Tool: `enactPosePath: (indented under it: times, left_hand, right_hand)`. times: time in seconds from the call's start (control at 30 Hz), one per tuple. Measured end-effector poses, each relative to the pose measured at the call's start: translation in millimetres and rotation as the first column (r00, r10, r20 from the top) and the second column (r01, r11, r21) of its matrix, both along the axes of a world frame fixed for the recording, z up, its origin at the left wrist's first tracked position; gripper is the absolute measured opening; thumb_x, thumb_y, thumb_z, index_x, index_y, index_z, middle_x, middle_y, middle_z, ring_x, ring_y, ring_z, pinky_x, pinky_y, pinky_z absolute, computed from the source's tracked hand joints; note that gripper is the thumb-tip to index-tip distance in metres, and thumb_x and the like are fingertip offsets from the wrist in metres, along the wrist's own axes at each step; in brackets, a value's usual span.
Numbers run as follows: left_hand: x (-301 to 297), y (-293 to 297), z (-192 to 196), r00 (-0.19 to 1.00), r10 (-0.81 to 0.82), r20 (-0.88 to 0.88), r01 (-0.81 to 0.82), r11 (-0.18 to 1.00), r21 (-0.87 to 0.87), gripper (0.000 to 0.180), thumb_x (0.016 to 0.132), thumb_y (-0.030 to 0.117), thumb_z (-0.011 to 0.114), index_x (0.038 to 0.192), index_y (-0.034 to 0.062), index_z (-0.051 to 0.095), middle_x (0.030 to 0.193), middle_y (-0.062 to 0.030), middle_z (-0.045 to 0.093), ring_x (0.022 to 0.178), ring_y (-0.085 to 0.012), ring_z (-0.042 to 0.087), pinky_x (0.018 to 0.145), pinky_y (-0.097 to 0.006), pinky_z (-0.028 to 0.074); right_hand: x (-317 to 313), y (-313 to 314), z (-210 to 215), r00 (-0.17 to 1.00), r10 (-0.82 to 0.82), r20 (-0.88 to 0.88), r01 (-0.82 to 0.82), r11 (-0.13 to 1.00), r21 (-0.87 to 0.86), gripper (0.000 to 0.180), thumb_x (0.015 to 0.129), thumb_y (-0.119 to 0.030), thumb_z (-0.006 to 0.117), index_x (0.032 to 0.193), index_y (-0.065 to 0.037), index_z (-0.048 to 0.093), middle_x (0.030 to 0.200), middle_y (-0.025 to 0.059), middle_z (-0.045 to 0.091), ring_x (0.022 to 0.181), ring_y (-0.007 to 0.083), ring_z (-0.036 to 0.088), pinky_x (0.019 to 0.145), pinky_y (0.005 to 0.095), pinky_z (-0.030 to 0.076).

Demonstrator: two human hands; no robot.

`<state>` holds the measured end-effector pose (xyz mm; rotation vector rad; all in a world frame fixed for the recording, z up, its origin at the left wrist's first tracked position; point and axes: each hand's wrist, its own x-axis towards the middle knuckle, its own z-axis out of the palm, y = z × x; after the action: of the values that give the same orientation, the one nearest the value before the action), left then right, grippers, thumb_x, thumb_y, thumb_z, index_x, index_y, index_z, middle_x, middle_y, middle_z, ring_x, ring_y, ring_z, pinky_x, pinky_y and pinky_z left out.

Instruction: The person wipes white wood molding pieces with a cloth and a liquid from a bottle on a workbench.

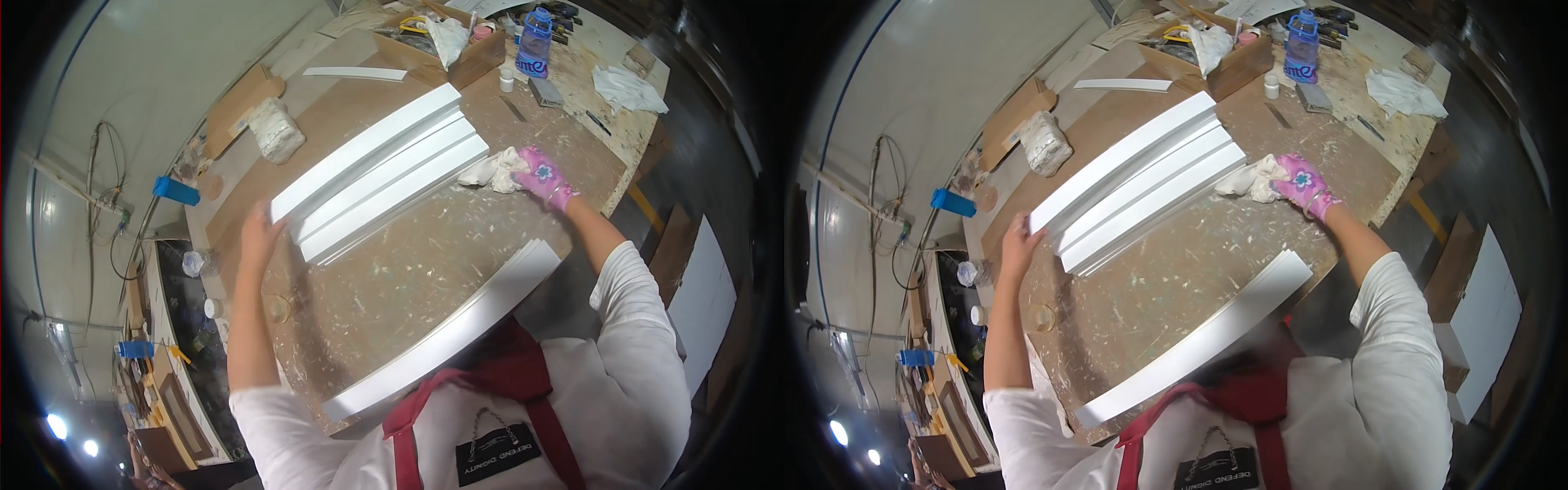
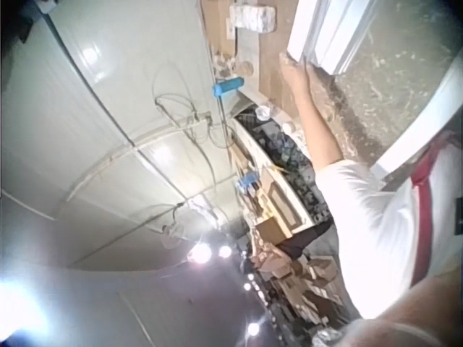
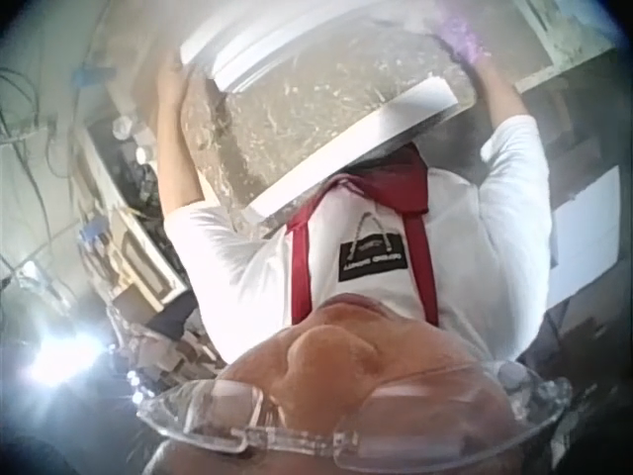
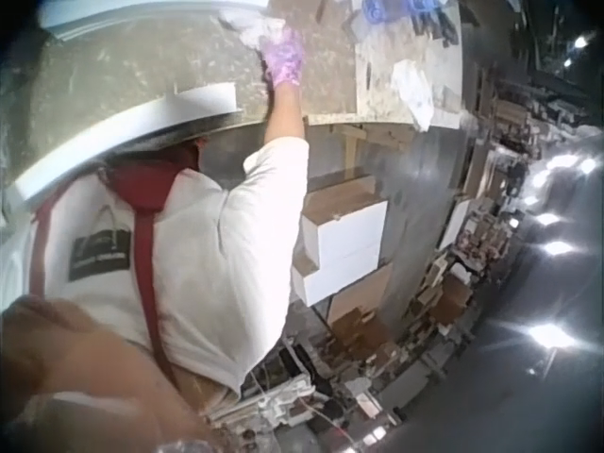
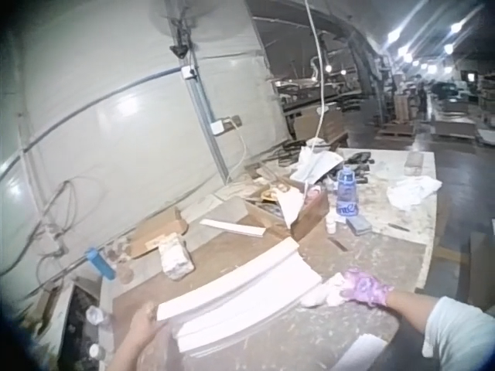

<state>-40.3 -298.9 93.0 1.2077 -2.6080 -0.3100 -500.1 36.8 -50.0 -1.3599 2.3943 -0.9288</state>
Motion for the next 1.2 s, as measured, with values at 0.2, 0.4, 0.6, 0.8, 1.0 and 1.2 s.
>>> enactPosePath:
  times: [0.2, 0.4, 0.6, 0.8, 1.0, 1.2]
  left_hand:
    - [56.5, 125.0, 28.9, 0.930, 0.038, -0.366, 0.046, 0.975, 0.218, 0.045, 0.076, 0.003, 0.074, 0.115, -0.0035, 0.054, 0.106, -0.0134, 0.060, 0.100, -0.0198, 0.059, 0.088, -0.032, 0.048]
    - [47.9, 181.9, 30.4, 0.975, -0.046, -0.219, 0.091, 0.976, 0.199, 0.045, 0.072, 0.005, 0.077, 0.112, -0.0025, 0.057, 0.101, -0.0138, 0.063, 0.094, -0.0217, 0.062, 0.083, -0.031, 0.049]
    - [17.7, 190.3, 45.8, 0.931, -0.180, -0.319, 0.229, 0.966, 0.122, 0.044, 0.068, 0.007, 0.078, 0.108, 0.0009, 0.060, 0.096, -0.0127, 0.065, 0.085, -0.0244, 0.062, 0.076, -0.033, 0.049]
    - [45.5, 182.2, -1.0, 0.951, -0.024, -0.309, 0.116, 0.952, 0.282, 0.043, 0.070, 0.007, 0.077, 0.108, 0.0005, 0.059, 0.094, -0.0127, 0.065, 0.084, -0.0224, 0.062, 0.076, -0.032, 0.049]
    - [68.5, 160.4, -62.7, 0.973, 0.007, -0.232, 0.077, 0.933, 0.351, 0.042, 0.073, 0.001, 0.073, 0.111, -0.0011, 0.055, 0.098, -0.0092, 0.061, 0.090, -0.0159, 0.060, 0.081, -0.029, 0.048]
    - [86.4, 145.0, -78.3, 0.982, 0.042, -0.186, 0.012, 0.960, 0.278, 0.044, 0.075, 0.004, 0.071, 0.116, 0.0002, 0.056, 0.108, -0.0130, 0.060, 0.096, -0.0220, 0.059, 0.084, -0.032, 0.048]
  right_hand:
    - [-44.9, 47.6, 35.4, 0.884, -0.179, 0.431, 0.345, 0.874, -0.343, 0.037, 0.083, -0.020, 0.068, 0.116, -0.006, 0.058, 0.106, 0.0074, 0.063, 0.092, 0.0134, 0.059, 0.079, 0.0266, 0.050]
    - [106.4, -25.1, 199.8, 0.925, 0.317, -0.209, -0.375, 0.853, -0.363, 0.043, 0.087, -0.023, 0.058, 0.125, -0.003, 0.053, 0.110, 0.0141, 0.061, 0.106, 0.0264, 0.059, 0.096, 0.0386, 0.046]
    - [253.7, -84.7, 196.2, 0.476, 0.796, -0.374, -0.859, 0.513, -0.002, 0.050, 0.082, -0.042, 0.060, 0.124, -0.016, 0.052, 0.114, 0.0128, 0.056, 0.108, 0.0272, 0.054, 0.093, 0.0402, 0.046]
    - [157.7, -62.0, 93.6, 0.243, 0.664, 0.707, -0.780, 0.567, -0.265, 0.044, 0.087, -0.012, 0.050, 0.131, -0.008, 0.045, 0.082, 0.0034, 0.055, 0.072, 0.0146, 0.057, 0.061, 0.0278, 0.050]
    - [11.2, -23.3, 43.7, 0.802, 0.503, 0.322, -0.592, 0.741, 0.318, 0.023, 0.088, -0.015, 0.052, 0.109, -0.011, 0.058, 0.071, 0.0048, 0.053, 0.064, 0.0175, 0.056, 0.056, 0.0308, 0.047]
    - [-24.1, 0.4, 73.2, 0.870, 0.442, -0.217, -0.311, 0.835, 0.454, 0.041, 0.080, -0.026, 0.064, 0.117, -0.007, 0.057, 0.115, 0.0191, 0.057, 0.109, 0.0346, 0.056, 0.091, 0.0406, 0.046]
